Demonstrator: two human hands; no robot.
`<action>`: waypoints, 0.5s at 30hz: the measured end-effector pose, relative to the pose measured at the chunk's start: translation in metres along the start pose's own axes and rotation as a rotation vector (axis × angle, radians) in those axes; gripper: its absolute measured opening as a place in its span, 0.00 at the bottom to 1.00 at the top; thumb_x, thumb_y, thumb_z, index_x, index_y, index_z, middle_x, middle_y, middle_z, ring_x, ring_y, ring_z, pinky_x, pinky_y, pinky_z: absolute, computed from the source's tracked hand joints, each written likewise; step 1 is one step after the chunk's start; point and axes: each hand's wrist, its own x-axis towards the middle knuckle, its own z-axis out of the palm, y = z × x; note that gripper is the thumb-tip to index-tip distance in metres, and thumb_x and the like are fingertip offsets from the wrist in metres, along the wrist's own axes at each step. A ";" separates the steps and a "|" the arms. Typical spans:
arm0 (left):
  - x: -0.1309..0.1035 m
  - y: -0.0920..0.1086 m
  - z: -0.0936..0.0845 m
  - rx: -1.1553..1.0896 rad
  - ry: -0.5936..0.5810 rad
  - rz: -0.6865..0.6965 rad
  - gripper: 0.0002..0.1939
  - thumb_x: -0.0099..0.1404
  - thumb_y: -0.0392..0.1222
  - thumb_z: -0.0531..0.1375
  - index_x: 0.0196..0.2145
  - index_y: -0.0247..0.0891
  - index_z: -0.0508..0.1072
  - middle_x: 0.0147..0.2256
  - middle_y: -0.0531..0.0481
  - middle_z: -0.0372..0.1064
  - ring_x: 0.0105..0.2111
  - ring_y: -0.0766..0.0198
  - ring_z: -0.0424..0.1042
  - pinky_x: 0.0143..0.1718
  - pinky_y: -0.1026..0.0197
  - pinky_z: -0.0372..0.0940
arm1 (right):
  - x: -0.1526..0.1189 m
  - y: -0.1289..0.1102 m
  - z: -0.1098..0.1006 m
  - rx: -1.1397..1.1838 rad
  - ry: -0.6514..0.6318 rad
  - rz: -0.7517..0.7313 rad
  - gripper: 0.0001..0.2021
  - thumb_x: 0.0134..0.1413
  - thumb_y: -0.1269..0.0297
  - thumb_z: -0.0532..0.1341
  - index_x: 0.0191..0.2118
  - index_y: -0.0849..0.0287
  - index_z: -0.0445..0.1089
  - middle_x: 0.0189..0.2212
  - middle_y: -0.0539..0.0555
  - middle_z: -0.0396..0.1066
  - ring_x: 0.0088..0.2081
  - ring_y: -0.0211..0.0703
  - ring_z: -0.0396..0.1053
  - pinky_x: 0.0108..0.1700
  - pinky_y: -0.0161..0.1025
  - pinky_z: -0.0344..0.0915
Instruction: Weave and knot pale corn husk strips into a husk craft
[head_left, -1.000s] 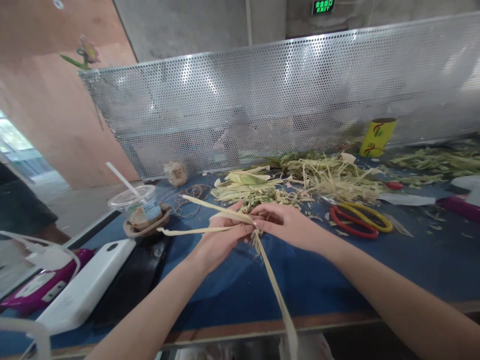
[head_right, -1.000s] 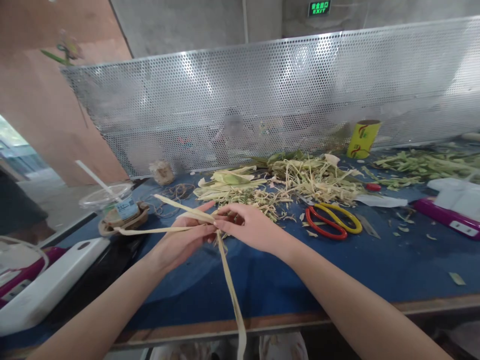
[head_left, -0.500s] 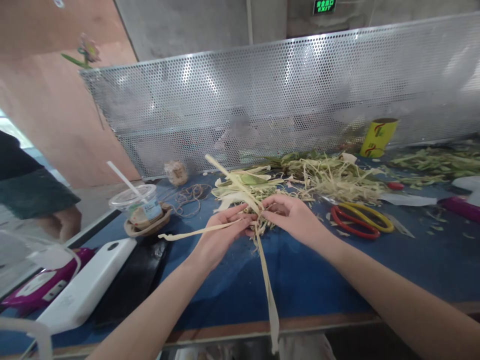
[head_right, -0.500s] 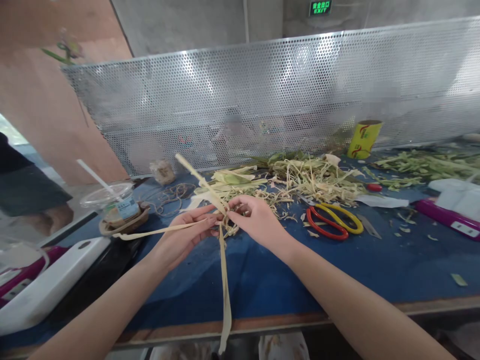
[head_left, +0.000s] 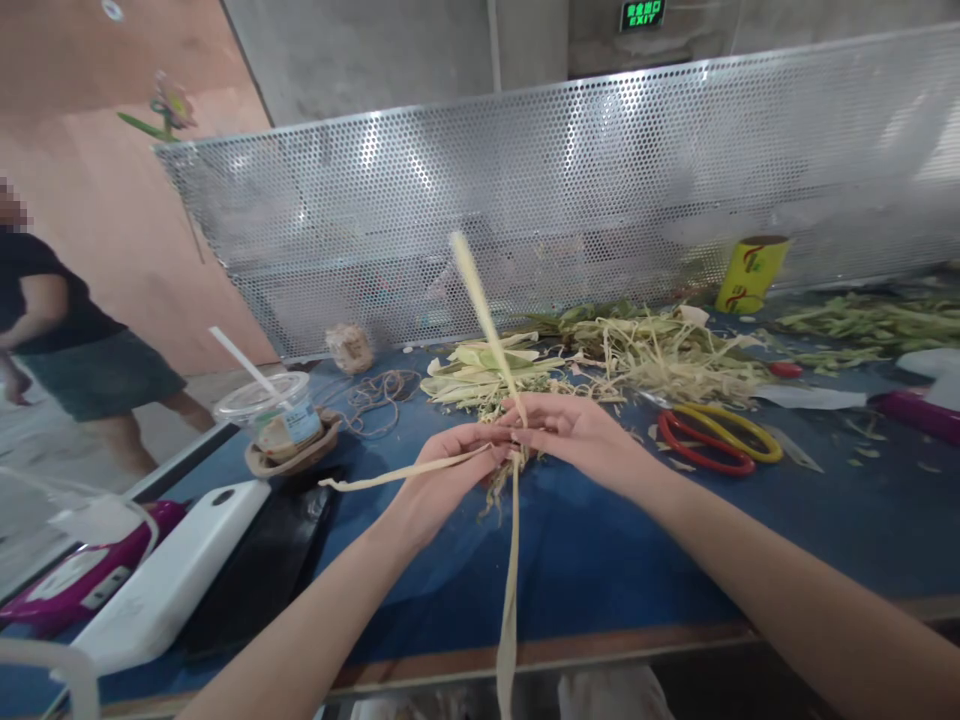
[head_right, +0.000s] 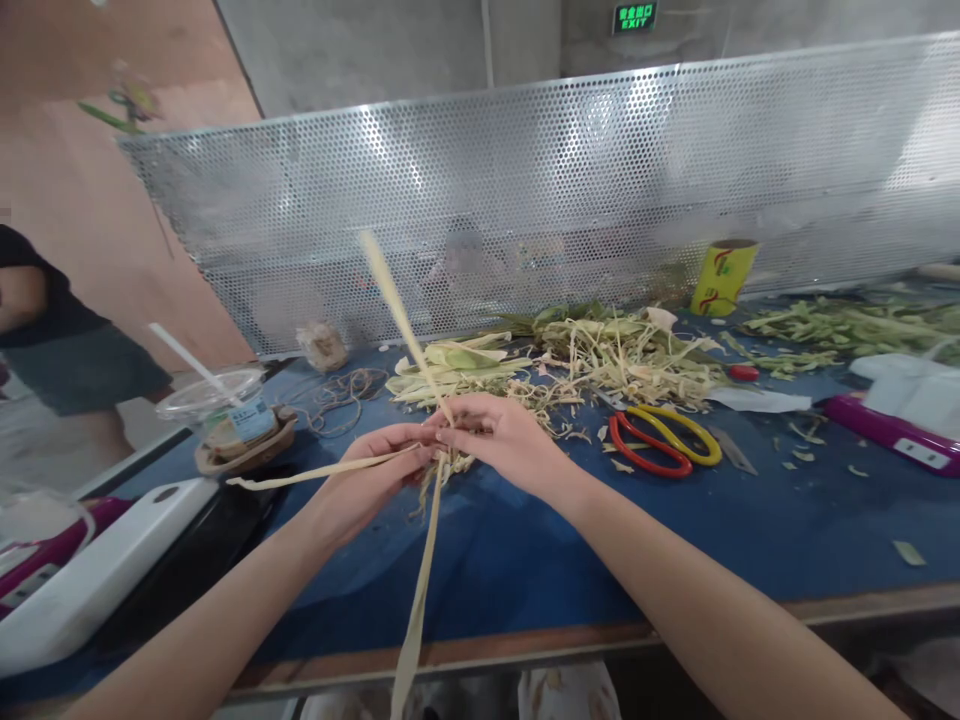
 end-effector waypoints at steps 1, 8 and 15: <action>0.000 0.001 0.001 -0.005 -0.019 -0.004 0.10 0.51 0.38 0.63 0.33 0.33 0.74 0.26 0.49 0.70 0.23 0.71 0.64 0.24 0.69 0.57 | 0.000 -0.001 0.000 -0.040 -0.016 0.021 0.09 0.48 0.62 0.59 0.36 0.57 0.70 0.45 0.55 0.67 0.45 0.44 0.66 0.45 0.41 0.63; -0.001 0.000 0.002 -0.084 -0.080 0.009 0.08 0.48 0.35 0.65 0.29 0.35 0.72 0.26 0.54 0.67 0.27 0.72 0.66 0.31 0.69 0.59 | -0.001 -0.007 0.002 -0.221 -0.062 -0.074 0.13 0.54 0.60 0.54 0.43 0.54 0.70 0.43 0.53 0.70 0.43 0.43 0.66 0.41 0.39 0.63; 0.004 -0.002 -0.004 -0.237 0.038 -0.033 0.10 0.46 0.36 0.66 0.29 0.34 0.74 0.23 0.53 0.68 0.22 0.74 0.62 0.24 0.70 0.57 | -0.003 -0.006 -0.001 -0.542 0.111 -0.187 0.10 0.54 0.65 0.53 0.39 0.56 0.70 0.30 0.52 0.71 0.32 0.40 0.64 0.37 0.39 0.60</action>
